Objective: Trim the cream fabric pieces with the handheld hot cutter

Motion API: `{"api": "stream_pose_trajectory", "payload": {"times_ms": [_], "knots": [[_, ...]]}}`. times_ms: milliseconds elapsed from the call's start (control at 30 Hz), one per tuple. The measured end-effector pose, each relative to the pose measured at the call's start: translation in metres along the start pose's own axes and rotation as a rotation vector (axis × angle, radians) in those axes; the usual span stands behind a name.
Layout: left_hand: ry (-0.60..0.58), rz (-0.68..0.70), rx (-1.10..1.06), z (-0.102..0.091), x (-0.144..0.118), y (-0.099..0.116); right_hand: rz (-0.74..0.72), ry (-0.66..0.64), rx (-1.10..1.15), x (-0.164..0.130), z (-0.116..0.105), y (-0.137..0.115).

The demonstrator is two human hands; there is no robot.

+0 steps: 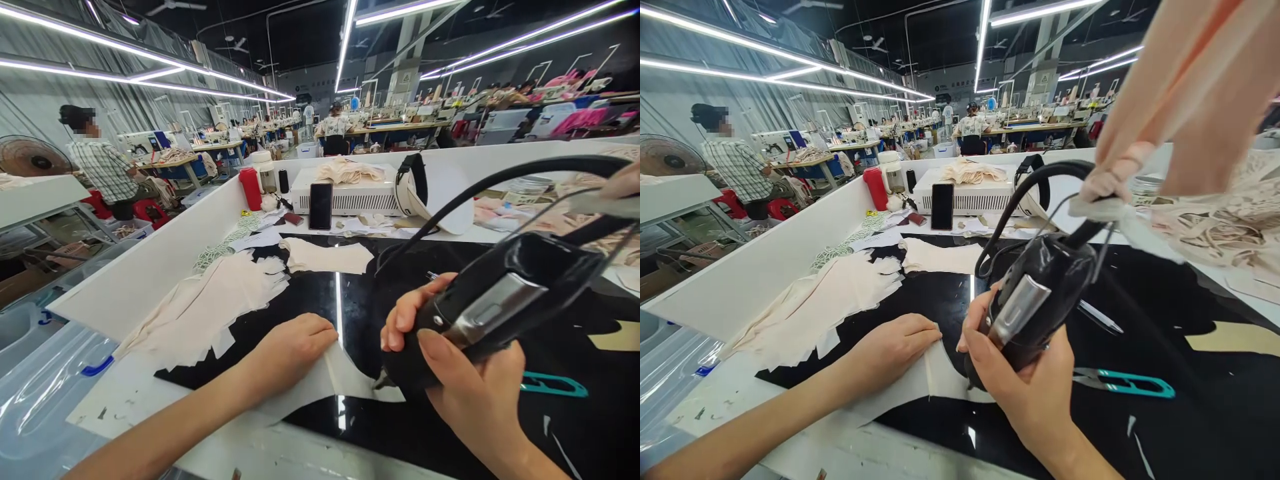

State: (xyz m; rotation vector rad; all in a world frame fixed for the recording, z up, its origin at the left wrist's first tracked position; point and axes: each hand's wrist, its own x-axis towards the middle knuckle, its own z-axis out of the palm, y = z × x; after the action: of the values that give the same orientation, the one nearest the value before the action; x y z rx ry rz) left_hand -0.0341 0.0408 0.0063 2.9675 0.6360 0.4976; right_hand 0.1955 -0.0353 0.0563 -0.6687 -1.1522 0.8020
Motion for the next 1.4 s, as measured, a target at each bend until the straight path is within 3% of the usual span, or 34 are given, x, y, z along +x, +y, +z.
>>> {"api": "stream_pose_trajectory", "payload": {"times_ms": [567, 733, 933, 1400], "knots": [[0.106, 0.051, 0.006, -0.005, -0.012, 0.008, -0.021, 0.113, -0.023, 0.010, 0.010, -0.014], [0.141, 0.046, 0.013, 0.000, -0.012, 0.009, -0.045, 0.199, 0.049, 0.032, 0.028, 0.000], [0.165, 0.049, -0.061, 0.005, -0.014, 0.008, -0.063, 0.194, 0.031, 0.050, 0.043, 0.025], [0.150, 0.034, -0.085, 0.003, -0.012, 0.013, -0.058, 0.194, 0.041, 0.049, 0.044, 0.033]]}}
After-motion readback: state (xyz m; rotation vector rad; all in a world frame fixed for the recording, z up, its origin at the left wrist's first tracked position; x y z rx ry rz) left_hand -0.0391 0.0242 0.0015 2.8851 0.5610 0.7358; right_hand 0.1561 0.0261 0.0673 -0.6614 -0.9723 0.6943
